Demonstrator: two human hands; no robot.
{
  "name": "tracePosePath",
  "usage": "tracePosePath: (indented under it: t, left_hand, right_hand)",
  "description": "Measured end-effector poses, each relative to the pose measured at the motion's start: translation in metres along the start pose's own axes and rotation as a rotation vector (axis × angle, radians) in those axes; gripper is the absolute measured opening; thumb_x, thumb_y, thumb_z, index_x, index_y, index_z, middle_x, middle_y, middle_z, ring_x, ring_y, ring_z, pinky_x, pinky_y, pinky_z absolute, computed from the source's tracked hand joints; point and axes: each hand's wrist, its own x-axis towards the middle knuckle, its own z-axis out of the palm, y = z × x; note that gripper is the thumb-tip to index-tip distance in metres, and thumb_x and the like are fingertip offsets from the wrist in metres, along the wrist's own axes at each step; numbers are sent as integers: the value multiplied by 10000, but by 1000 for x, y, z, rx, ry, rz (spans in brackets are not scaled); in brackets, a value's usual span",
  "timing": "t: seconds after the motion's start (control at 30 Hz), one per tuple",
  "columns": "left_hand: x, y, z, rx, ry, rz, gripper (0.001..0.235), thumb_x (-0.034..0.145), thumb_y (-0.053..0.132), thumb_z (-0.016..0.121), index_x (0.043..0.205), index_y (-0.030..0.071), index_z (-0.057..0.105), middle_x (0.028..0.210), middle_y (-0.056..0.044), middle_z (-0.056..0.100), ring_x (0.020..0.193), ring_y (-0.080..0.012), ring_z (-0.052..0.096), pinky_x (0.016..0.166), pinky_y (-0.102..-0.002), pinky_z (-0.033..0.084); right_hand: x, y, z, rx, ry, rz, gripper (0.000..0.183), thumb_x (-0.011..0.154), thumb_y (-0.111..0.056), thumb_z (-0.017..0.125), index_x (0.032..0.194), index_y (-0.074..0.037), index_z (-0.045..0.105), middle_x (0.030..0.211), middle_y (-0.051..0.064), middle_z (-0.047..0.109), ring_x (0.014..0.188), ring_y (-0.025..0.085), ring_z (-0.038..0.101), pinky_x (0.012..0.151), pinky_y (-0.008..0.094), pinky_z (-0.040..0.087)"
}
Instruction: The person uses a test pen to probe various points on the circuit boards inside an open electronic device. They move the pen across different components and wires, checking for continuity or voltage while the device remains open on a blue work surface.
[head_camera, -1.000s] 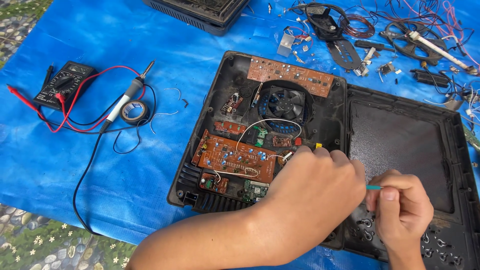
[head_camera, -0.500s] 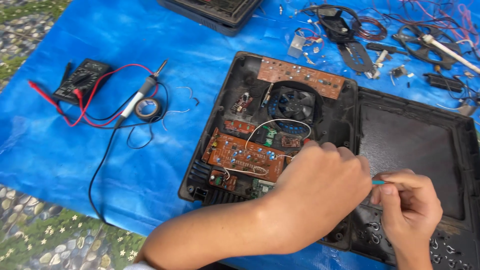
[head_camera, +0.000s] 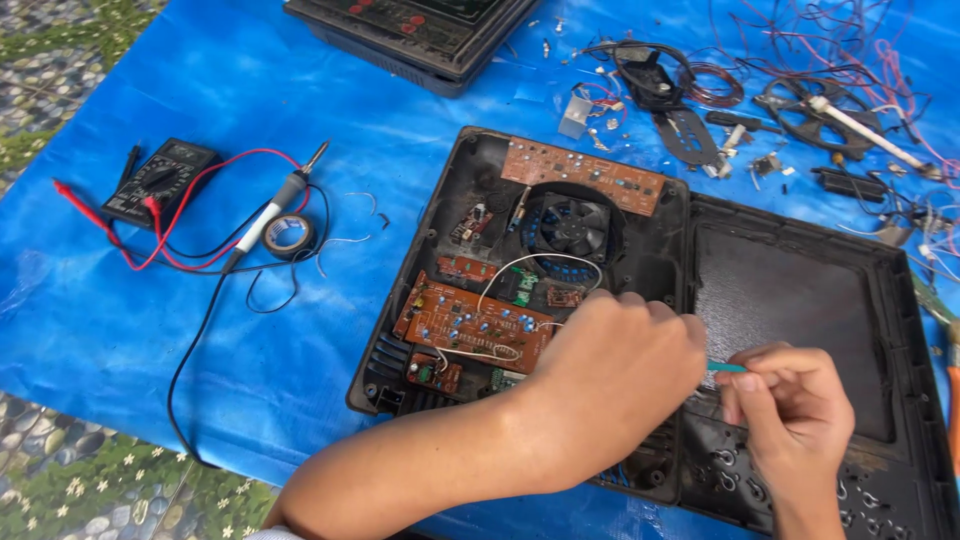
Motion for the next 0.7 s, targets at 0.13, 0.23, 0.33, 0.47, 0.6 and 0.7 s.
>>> tracePosePath:
  t: [0.13, 0.23, 0.33, 0.47, 0.6, 0.7]
  left_hand:
    - [-2, -4, -5, 18, 3, 12, 115, 831, 149, 730, 877, 239, 676, 772, 20, 718, 680, -183, 696, 536, -313, 470]
    - [-4, -10, -5, 23, 31, 50, 200, 731, 124, 782, 864, 203, 655, 751, 0, 710, 668, -192, 681, 532, -325, 475]
    - [-3, -10, -3, 11, -13, 38, 208, 739, 100, 777, 874, 198, 653, 760, -8, 703, 681, -202, 685, 536, -337, 485]
    - [-3, -11, -9, 9, -75, 72, 255, 725, 82, 794, 906, 178, 643, 776, -22, 704, 696, -219, 687, 550, -351, 492]
    - [-3, -11, -8, 17, -124, 75, 362, 666, 108, 861, 942, 170, 635, 803, -20, 706, 718, -214, 689, 558, -350, 505]
    - [-1, -12, -6, 25, -127, 61, 349, 679, 126, 854, 950, 180, 640, 807, -14, 712, 719, -213, 695, 548, -352, 508]
  right_hand:
    - [1, 9, -3, -57, -24, -12, 143, 1060, -144, 544, 994, -18, 551, 684, 109, 635, 477, 120, 552, 502, 225, 457]
    - [11, -21, 11, -112, -75, -133, 509, 1095, -238, 407, 631, -59, 513, 534, 53, 519, 419, 109, 448, 436, 221, 382]
    - [12, -17, 9, -30, -89, -153, 507, 1084, -287, 409, 618, -93, 458, 485, 35, 475, 429, 116, 411, 417, 223, 352]
    - [11, -14, 5, -70, -78, -127, 485, 1087, -251, 406, 641, -71, 467, 516, 48, 485, 421, 118, 429, 420, 230, 361]
    - [8, 0, 0, 8, -128, -95, 127, 1035, -143, 518, 932, -69, 525, 603, 38, 515, 455, 102, 487, 472, 236, 424]
    - [9, 1, 3, 101, -147, -77, 47, 999, -69, 572, 1020, -68, 530, 697, 56, 542, 472, 104, 515, 482, 226, 439]
